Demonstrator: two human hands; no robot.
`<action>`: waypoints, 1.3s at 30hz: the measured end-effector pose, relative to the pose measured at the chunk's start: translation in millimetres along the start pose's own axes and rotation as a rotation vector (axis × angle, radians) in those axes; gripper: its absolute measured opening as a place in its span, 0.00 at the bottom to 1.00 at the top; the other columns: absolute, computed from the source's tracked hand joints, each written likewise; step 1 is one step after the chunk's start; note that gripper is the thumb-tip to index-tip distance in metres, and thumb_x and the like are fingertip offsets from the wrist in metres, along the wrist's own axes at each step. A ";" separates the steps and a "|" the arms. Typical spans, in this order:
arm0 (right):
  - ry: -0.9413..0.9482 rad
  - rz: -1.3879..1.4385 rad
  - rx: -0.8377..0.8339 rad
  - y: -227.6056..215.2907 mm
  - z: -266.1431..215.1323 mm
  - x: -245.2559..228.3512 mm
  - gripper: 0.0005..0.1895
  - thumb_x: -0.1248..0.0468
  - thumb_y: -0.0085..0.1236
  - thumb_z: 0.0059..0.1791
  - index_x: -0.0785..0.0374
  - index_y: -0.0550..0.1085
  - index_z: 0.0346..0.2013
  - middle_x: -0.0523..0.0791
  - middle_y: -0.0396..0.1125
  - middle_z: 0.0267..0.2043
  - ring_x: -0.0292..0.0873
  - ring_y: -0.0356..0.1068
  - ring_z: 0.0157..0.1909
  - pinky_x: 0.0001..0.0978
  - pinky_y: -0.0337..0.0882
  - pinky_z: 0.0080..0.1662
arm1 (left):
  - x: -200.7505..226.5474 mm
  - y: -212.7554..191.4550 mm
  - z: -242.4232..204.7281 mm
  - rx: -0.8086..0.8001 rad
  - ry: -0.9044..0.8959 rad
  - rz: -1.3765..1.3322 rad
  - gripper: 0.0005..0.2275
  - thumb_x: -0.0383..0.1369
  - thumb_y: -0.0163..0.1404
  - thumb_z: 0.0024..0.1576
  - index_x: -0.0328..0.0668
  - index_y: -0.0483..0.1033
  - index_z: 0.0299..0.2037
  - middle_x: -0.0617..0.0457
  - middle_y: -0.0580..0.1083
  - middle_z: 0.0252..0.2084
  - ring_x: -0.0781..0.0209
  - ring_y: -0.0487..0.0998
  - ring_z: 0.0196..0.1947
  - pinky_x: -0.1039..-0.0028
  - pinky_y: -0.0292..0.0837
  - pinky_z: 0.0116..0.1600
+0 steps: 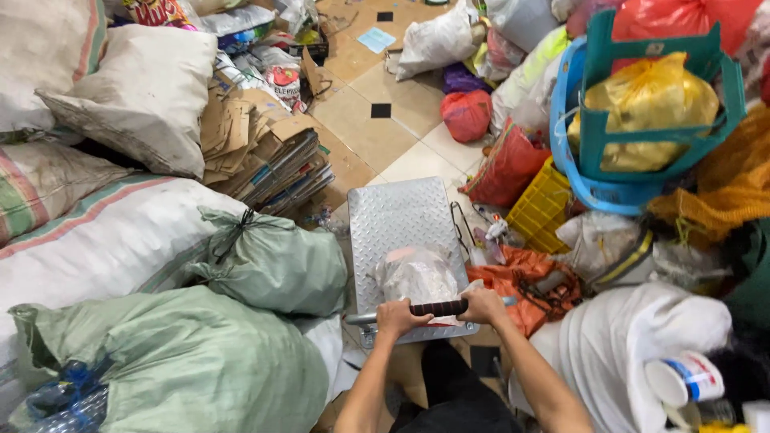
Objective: The person moves a red plastic bag and a black box containing glass jars onto a metal hand truck. They then transport these items through a cluttered room filled with sacks and boxes, placing them down before returning to retrieve a clear plastic bag of items.
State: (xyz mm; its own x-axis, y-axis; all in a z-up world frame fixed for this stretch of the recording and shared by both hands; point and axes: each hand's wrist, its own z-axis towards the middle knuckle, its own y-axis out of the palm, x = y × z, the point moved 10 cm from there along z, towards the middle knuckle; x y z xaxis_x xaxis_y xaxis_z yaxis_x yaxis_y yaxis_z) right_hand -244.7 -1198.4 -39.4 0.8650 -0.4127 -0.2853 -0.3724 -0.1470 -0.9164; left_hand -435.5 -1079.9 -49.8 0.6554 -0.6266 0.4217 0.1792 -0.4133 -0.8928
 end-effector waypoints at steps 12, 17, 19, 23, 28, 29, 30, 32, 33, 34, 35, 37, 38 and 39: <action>0.005 -0.014 0.016 46.8 -99.4 -35.8 0.21 0.42 0.67 0.32 0.53 0.81 0.28 0.51 0.75 0.30 0.56 0.76 0.37 0.52 0.74 0.44 | 0.0 4.7 -101.3 0.028 0.012 0.015 0.33 0.69 0.56 0.39 0.41 0.81 0.29 0.41 0.78 0.27 0.43 0.82 0.30 0.55 0.77 0.37; -0.013 0.016 0.052 53.2 -123.9 -44.2 0.22 0.42 0.66 0.32 0.54 0.81 0.29 0.51 0.75 0.30 0.56 0.76 0.38 0.50 0.75 0.44 | 3.6 7.4 -128.9 0.041 0.036 0.057 0.33 0.69 0.56 0.39 0.44 0.81 0.30 0.42 0.79 0.28 0.43 0.82 0.32 0.54 0.77 0.39; -0.017 0.022 0.049 57.7 -136.1 -45.9 0.22 0.42 0.66 0.33 0.54 0.82 0.29 0.51 0.75 0.31 0.56 0.76 0.38 0.49 0.75 0.45 | 5.5 11.2 -138.7 0.035 0.032 0.085 0.32 0.69 0.55 0.40 0.45 0.82 0.30 0.43 0.80 0.28 0.43 0.83 0.32 0.54 0.77 0.40; -0.024 0.069 0.033 62.7 -162.4 -50.0 0.21 0.43 0.66 0.32 0.53 0.82 0.30 0.52 0.75 0.32 0.56 0.76 0.39 0.50 0.75 0.45 | 9.9 16.6 -162.9 -0.014 -0.045 0.119 0.33 0.70 0.55 0.39 0.45 0.82 0.30 0.43 0.80 0.31 0.43 0.83 0.35 0.54 0.77 0.41; -0.041 0.090 0.041 74.7 -200.8 -49.0 0.22 0.44 0.67 0.32 0.53 0.82 0.31 0.52 0.74 0.32 0.57 0.76 0.39 0.51 0.75 0.45 | 11.9 43.4 -192.9 -0.129 -0.119 0.173 0.34 0.72 0.53 0.39 0.46 0.83 0.32 0.44 0.81 0.35 0.45 0.83 0.39 0.55 0.77 0.45; -0.050 0.096 0.054 76.7 -210.4 -49.1 0.22 0.44 0.67 0.32 0.54 0.82 0.30 0.53 0.74 0.31 0.58 0.76 0.38 0.51 0.75 0.45 | 10.8 49.4 -202.5 -0.166 -0.162 0.163 0.34 0.71 0.54 0.38 0.47 0.83 0.33 0.45 0.81 0.35 0.46 0.83 0.40 0.56 0.77 0.46; -0.058 0.101 0.068 78.1 -219.5 -50.1 0.22 0.44 0.67 0.32 0.54 0.82 0.30 0.53 0.74 0.30 0.58 0.76 0.38 0.51 0.74 0.45 | 9.2 54.4 -212.2 -0.204 -0.205 0.153 0.34 0.71 0.55 0.36 0.48 0.84 0.34 0.45 0.82 0.36 0.47 0.83 0.41 0.57 0.77 0.47; -0.081 0.104 0.084 77.1 -225.7 -48.9 0.22 0.44 0.67 0.32 0.55 0.82 0.29 0.53 0.74 0.30 0.58 0.76 0.37 0.51 0.74 0.44 | 12.4 56.4 -222.6 -0.222 -0.222 0.149 0.35 0.71 0.55 0.35 0.47 0.84 0.35 0.45 0.81 0.37 0.46 0.83 0.41 0.57 0.77 0.48; -0.085 0.108 0.093 81.8 -237.2 -48.3 0.22 0.44 0.67 0.32 0.56 0.82 0.28 0.53 0.74 0.29 0.58 0.76 0.37 0.51 0.74 0.44 | 14.6 63.8 -235.7 -0.256 -0.228 0.141 0.36 0.72 0.55 0.35 0.47 0.84 0.35 0.45 0.81 0.38 0.46 0.83 0.42 0.58 0.76 0.49; -0.085 0.118 0.086 89.8 -245.5 -50.1 0.22 0.44 0.67 0.32 0.56 0.82 0.28 0.53 0.74 0.29 0.58 0.76 0.37 0.51 0.74 0.44 | 15.7 65.4 -247.2 -0.264 -0.234 0.147 0.36 0.72 0.55 0.35 0.47 0.84 0.35 0.45 0.81 0.38 0.46 0.83 0.42 0.58 0.76 0.49; -0.096 0.117 0.083 96.7 -256.8 -47.2 0.23 0.43 0.67 0.32 0.57 0.82 0.28 0.54 0.74 0.29 0.58 0.76 0.36 0.52 0.74 0.43 | 21.5 70.5 -255.7 -0.255 -0.239 0.123 0.36 0.71 0.55 0.35 0.48 0.85 0.36 0.45 0.81 0.38 0.45 0.83 0.42 0.57 0.76 0.49; -0.092 0.111 0.084 103.9 -266.4 -36.2 0.23 0.43 0.68 0.32 0.58 0.81 0.28 0.54 0.74 0.29 0.58 0.76 0.36 0.52 0.74 0.43 | 33.1 77.8 -262.9 -0.248 -0.229 0.095 0.35 0.71 0.55 0.35 0.48 0.85 0.36 0.45 0.81 0.38 0.43 0.82 0.43 0.56 0.76 0.49; -0.111 0.085 0.109 102.9 -266.0 -31.3 0.24 0.42 0.69 0.32 0.59 0.81 0.28 0.54 0.74 0.29 0.58 0.76 0.36 0.52 0.74 0.42 | 38.2 82.1 -263.0 -0.267 -0.217 0.102 0.36 0.71 0.55 0.35 0.47 0.84 0.37 0.44 0.81 0.38 0.44 0.82 0.43 0.56 0.76 0.49; -0.135 0.065 0.115 112.8 -275.9 -32.9 0.26 0.41 0.69 0.32 0.59 0.81 0.28 0.55 0.74 0.29 0.59 0.76 0.36 0.53 0.74 0.42 | 38.3 91.6 -279.8 -0.298 -0.220 0.107 0.37 0.71 0.55 0.35 0.45 0.84 0.37 0.44 0.81 0.39 0.45 0.83 0.43 0.56 0.77 0.49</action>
State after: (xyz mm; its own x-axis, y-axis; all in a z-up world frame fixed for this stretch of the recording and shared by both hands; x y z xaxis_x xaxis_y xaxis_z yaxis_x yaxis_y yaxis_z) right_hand -408.0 -1449.4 -55.9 0.8805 -0.2923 -0.3732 -0.3948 -0.0165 -0.9186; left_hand -599.3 -1326.6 -71.1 0.8067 -0.5331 0.2550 -0.0993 -0.5476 -0.8309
